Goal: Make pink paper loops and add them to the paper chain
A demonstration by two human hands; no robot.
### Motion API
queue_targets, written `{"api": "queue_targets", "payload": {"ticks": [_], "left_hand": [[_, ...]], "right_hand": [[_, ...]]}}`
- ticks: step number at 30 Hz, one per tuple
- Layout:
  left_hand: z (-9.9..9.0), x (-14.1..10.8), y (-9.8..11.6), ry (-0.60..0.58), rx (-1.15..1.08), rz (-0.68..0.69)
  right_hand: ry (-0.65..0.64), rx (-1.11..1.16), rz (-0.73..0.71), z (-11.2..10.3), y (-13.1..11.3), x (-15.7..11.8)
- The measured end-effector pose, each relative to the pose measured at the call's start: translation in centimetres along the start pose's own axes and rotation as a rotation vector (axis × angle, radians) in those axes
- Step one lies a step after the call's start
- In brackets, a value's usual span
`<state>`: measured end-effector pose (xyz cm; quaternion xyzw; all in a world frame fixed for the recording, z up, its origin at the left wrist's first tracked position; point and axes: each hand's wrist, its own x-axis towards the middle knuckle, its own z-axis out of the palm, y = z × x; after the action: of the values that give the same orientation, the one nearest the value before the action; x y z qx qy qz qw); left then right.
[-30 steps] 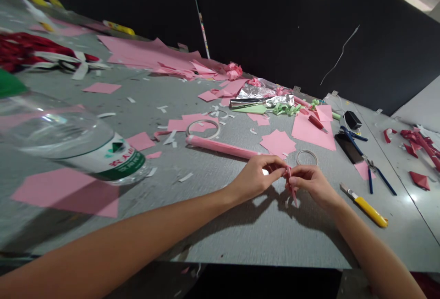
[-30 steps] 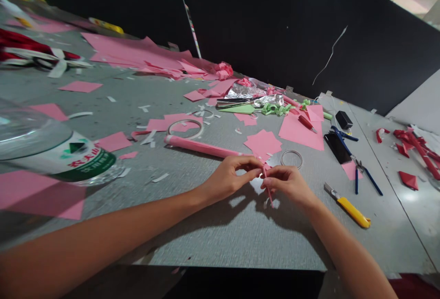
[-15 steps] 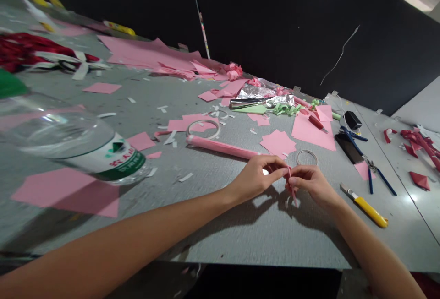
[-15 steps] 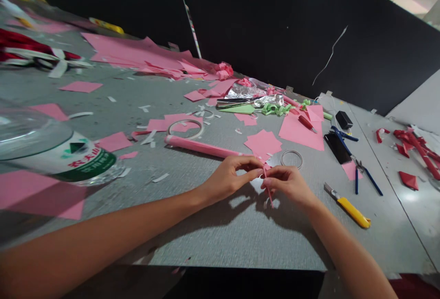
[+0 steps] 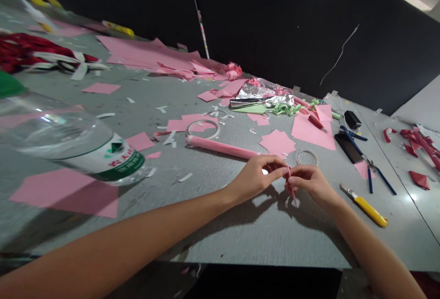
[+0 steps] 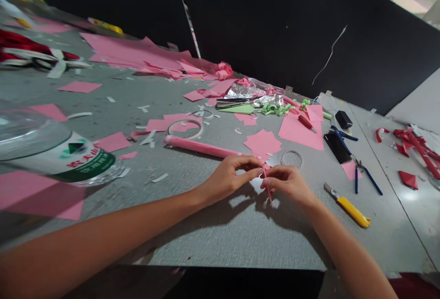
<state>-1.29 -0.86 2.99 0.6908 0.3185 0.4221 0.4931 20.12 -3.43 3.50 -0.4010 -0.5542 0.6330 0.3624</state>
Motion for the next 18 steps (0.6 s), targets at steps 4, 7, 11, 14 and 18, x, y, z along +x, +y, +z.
{"api": "queue_targets", "payload": {"ticks": [4,7,11,14,18], "left_hand": [[-0.01,-0.02,0.09,0.001,0.006,0.003],[-0.04,-0.09,0.08,0.005,0.006,0.011],[-0.05,-0.14,-0.02,0.007,0.003,0.017],[-0.02,-0.12,-0.08,0.008,-0.009,0.018],[0.03,-0.04,-0.05,-0.004,-0.009,0.003]], "right_hand": [[0.007,0.002,0.002,0.05,-0.03,0.04],[0.014,-0.003,0.002,0.05,0.00,0.06],[0.010,-0.008,0.004,0.04,0.00,0.01],[0.003,-0.013,0.002,0.01,-0.01,-0.02],[-0.007,-0.015,-0.006,-0.07,0.02,0.02]]}}
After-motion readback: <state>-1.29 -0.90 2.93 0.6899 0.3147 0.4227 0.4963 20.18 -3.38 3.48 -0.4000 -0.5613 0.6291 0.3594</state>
